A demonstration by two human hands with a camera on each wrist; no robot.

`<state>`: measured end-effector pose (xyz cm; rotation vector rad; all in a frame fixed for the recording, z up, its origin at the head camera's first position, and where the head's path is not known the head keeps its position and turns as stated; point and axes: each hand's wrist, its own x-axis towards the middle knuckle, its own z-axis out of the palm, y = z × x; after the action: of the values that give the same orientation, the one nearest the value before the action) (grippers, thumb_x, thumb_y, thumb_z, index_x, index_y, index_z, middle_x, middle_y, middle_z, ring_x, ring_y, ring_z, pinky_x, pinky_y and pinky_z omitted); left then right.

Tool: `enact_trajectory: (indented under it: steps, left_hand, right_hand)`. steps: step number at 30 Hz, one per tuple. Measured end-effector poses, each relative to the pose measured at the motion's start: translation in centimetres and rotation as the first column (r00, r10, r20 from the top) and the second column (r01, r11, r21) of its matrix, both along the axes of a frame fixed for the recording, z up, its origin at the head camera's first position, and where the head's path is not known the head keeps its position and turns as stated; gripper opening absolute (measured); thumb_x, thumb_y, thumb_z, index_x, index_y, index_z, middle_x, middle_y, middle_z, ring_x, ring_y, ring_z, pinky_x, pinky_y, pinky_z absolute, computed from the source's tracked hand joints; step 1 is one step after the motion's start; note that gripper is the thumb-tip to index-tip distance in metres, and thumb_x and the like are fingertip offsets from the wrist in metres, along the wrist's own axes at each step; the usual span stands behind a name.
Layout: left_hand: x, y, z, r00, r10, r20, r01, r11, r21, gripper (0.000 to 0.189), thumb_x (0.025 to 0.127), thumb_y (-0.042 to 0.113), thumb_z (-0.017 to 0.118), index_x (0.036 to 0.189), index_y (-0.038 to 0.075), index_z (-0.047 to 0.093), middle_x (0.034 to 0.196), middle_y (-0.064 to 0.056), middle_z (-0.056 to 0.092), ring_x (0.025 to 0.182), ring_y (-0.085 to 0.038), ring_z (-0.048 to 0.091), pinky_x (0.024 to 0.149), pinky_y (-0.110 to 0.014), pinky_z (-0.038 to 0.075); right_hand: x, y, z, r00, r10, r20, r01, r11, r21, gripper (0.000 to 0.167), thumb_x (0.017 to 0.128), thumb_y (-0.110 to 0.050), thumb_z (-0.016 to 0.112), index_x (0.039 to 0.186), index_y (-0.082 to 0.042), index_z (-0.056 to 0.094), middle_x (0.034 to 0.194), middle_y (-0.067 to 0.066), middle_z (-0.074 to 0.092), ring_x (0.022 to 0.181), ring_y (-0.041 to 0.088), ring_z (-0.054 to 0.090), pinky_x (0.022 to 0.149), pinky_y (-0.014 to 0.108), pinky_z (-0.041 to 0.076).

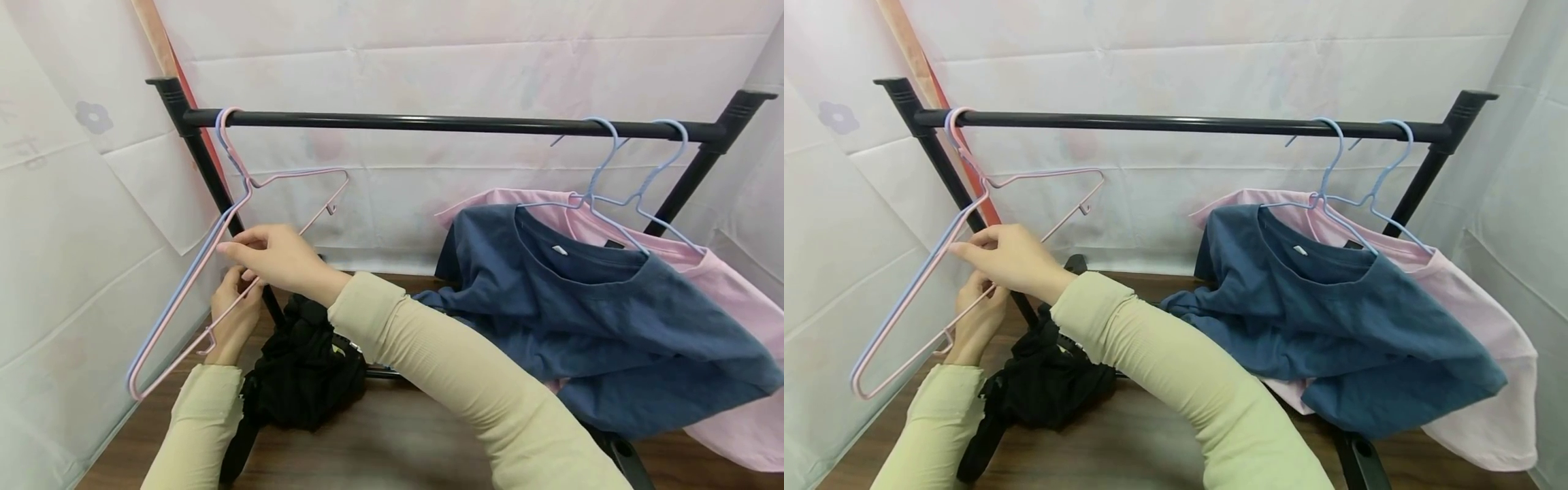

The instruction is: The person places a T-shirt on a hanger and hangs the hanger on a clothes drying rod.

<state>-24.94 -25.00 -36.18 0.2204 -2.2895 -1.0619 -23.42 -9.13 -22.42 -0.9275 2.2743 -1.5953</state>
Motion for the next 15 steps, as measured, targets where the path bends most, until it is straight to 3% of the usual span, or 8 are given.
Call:
enact_trajectory:
  steps: [7,11,15]
  left_hand:
    - [-0.1,0.0,0.1,0.999,0.029,-0.037,-0.031,0.998,-0.063,0.029,0.097,0.019,0.053,0.12,0.004,0.061,0.094,-0.025,0.066,0.08,-0.037,0.058,0.068,-0.043,0.043]
    - [-0.2,0.0,0.1,0.999,0.033,-0.038,-0.036,0.995,-0.09,0.025,0.097,0.019,0.05,0.107,-0.002,0.061,0.091,-0.028,0.063,0.079,-0.044,0.056,0.069,-0.051,0.043]
    - [-0.4,0.0,0.1,0.998,0.04,-0.047,-0.045,0.994,-0.102,0.027,0.097,0.019,0.049,0.093,-0.005,0.06,0.085,-0.029,0.061,0.078,-0.046,0.056,0.07,-0.054,0.043]
  right_hand:
    - [0.3,-1.0,-0.6,0.995,-0.013,0.102,0.021,0.997,-0.077,0.032,0.095,-0.032,0.066,0.12,-0.012,0.065,0.086,-0.004,0.067,0.073,0.008,0.068,0.063,0.02,0.056]
    - [0.5,-1.4,-0.8,0.986,0.019,0.165,0.004,0.99,-0.142,0.028,0.095,-0.027,0.066,0.117,-0.01,0.066,0.09,0.0,0.068,0.072,0.011,0.069,0.067,0.026,0.059]
    - [0.6,-1.6,-0.7,0.985,0.048,0.167,-0.02,0.986,-0.164,0.028,0.095,-0.025,0.065,0.118,-0.008,0.065,0.092,-0.001,0.068,0.073,0.012,0.069,0.07,0.03,0.059]
